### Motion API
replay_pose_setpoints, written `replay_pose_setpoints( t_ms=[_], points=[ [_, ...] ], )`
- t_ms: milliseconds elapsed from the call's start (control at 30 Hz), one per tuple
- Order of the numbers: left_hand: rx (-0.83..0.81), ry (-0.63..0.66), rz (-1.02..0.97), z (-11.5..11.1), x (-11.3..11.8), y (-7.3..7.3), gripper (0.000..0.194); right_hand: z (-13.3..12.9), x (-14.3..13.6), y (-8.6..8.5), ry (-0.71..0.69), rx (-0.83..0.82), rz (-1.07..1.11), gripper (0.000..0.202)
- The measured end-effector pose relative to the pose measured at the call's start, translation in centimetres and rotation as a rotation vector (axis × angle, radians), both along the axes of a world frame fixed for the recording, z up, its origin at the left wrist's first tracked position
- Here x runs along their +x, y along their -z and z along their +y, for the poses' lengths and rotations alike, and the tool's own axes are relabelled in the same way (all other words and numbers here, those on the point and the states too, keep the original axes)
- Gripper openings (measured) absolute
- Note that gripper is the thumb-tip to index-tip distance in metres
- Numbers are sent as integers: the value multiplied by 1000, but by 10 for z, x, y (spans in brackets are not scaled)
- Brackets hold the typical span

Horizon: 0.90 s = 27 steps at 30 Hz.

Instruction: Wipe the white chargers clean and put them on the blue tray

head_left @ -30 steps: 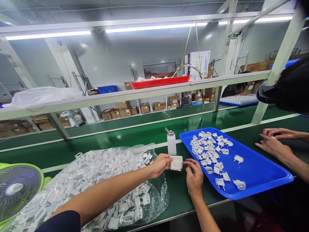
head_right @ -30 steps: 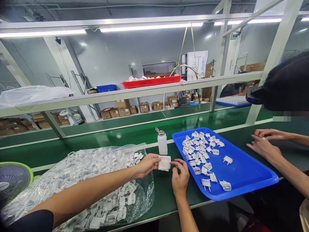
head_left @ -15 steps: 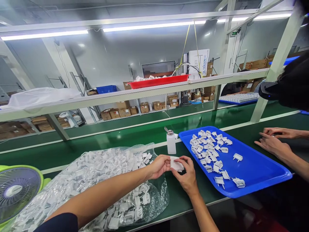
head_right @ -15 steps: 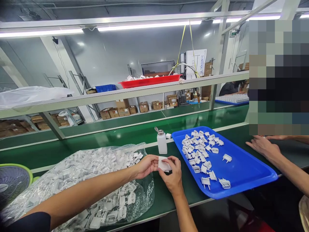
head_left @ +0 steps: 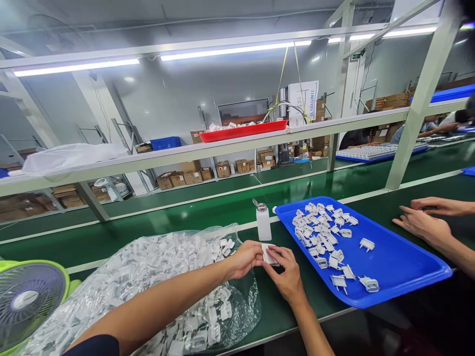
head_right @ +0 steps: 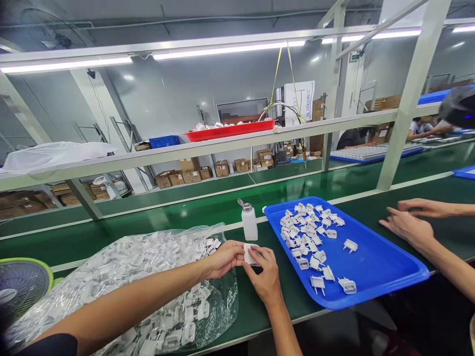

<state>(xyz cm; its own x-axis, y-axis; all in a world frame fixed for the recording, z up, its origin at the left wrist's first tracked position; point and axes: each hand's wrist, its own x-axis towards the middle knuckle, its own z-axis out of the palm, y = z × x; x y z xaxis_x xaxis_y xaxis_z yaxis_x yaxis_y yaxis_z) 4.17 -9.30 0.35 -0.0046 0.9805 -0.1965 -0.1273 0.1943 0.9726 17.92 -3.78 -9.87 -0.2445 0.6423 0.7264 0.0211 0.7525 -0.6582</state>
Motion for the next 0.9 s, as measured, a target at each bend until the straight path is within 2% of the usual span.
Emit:
replay_pose_setpoints(
  t_ms=[133,233,367,567,667,800,900],
  points=[
    [-29,15,82,2,-2,2,15,0,0,1,-24,-38,2,19],
    [-76,13,164,6,-6,7,21,1,2,3,-36,-97,27,18],
    [-178,18,253,9,-14,11,22,4,4,8,-34,-256,83,25],
    [-325,82,251,6,-25,7,18,8,5,19,-25,-526,196,33],
    [-329,14,254,3,-26,9,19,10,4,21,-39,-600,271,34],
    [-297,-198,269,-3,-18,19,27,13,4,21,3,-623,333,36],
    [-305,-227,208,-6,-9,21,29,9,5,16,29,-582,296,36]
  ],
)
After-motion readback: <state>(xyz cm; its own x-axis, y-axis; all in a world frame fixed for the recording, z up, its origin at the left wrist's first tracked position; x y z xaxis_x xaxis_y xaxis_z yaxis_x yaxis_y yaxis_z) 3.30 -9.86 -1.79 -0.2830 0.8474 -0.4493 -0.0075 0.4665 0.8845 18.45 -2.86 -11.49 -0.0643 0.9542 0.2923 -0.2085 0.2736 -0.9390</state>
